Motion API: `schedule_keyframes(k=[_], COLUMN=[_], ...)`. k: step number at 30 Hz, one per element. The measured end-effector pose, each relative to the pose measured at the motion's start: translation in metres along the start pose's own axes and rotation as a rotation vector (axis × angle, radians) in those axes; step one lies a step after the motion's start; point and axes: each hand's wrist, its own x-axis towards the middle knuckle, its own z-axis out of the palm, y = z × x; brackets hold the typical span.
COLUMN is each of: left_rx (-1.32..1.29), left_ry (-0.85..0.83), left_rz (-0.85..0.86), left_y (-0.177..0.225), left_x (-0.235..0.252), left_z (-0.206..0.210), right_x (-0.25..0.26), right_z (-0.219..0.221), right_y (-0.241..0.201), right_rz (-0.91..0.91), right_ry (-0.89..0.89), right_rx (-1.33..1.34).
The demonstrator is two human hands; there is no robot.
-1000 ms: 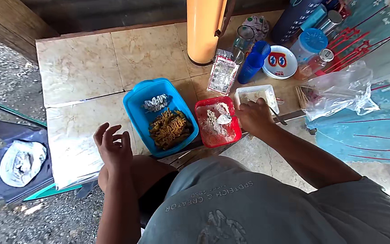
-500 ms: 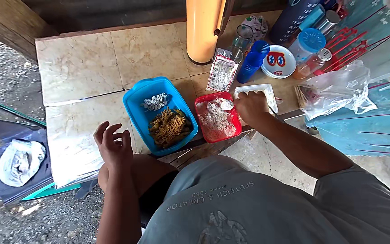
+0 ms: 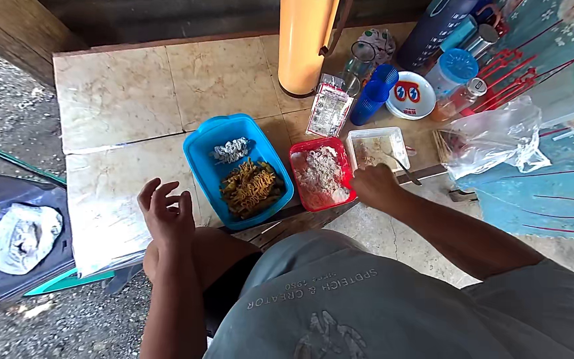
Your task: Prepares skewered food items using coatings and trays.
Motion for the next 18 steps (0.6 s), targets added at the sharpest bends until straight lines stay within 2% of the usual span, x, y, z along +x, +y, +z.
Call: schedule_keyframes(k=[6,10,14,18], left_rx=[0.026,0.035,0.032,0.027], left_ry=[-0.029,-0.03,-0.02,-0.019], left_rz=[0.025,0.023,0.028,0.025], left_y=[-0.003,-0.004,0.0,-0.004], left_x=[0.001,0.001,0.0,0.0], left_z=[-0.001,0.0,0.0,-0.001], right_x=[0.017,0.037,0.036,0.035], right_z=[0.03,0.054,0.056,0.06], right_y=[-0.018,-0.022,-0.01,0.02], right_rz=[0.065,0.03,0.04,0.109], right_ry=[0.011,0.126,0.142,0.128], right_rx=[0.201,0.345,0.512,0.717])
